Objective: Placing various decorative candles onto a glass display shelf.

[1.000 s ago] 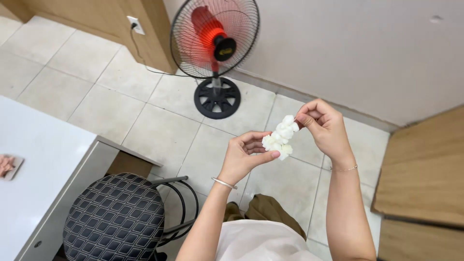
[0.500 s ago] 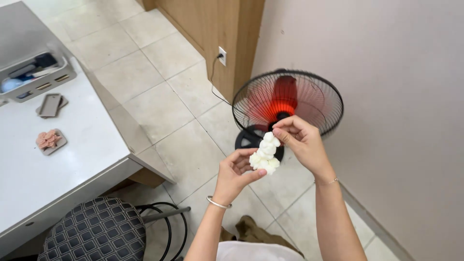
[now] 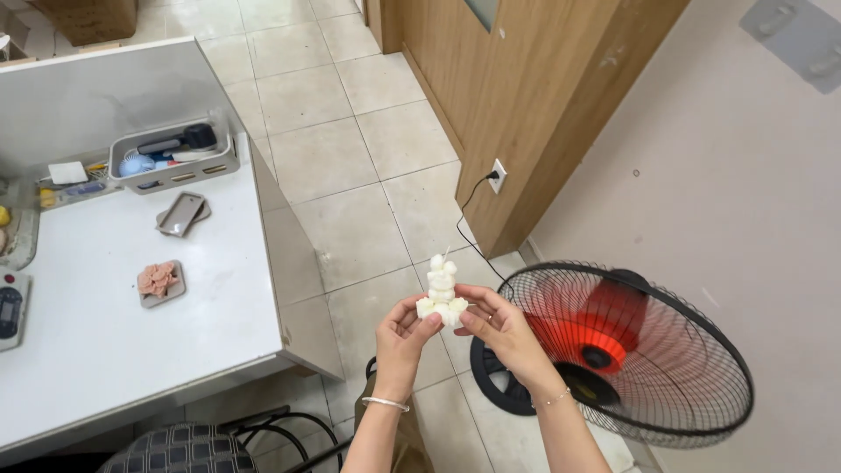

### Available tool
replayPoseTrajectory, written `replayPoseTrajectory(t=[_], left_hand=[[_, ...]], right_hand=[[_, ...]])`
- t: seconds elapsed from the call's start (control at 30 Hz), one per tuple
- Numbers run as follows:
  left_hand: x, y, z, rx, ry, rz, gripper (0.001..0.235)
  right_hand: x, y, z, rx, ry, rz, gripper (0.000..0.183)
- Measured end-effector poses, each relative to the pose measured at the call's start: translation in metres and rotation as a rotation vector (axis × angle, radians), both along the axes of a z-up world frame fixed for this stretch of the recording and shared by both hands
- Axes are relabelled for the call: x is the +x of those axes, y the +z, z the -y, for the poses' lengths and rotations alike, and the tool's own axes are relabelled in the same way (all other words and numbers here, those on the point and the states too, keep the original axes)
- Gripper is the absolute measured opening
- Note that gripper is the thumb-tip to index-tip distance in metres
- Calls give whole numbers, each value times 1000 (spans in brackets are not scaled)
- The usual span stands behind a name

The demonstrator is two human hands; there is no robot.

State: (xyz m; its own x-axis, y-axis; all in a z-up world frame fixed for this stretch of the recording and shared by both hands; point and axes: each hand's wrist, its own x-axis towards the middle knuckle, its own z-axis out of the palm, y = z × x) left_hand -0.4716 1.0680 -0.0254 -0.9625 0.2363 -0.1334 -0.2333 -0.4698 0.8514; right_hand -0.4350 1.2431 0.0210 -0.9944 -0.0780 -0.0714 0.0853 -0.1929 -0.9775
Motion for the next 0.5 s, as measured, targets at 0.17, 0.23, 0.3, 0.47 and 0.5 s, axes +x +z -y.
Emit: replayPoseTrajectory(t=[0.17, 0.23, 0.3, 0.47, 0.5], left_hand=[[-108, 18, 12, -38, 3, -87, 45], [-154, 31, 22, -63, 4, -139, 46], [-194, 44, 30, -99, -14, -150, 46], [-273, 52, 46, -120, 11, -119, 46], [-290, 51, 47, -120, 29, -120, 46]], right_hand=[[-108, -5, 12, -13, -47, -43, 42], [-155, 0, 21, -28, -60, -72, 40], [-198, 4, 28, -13, -87, -90, 40], [-283, 18, 46, -12, -66, -51, 40], [-303, 16, 47, -25, -53, -39, 40]])
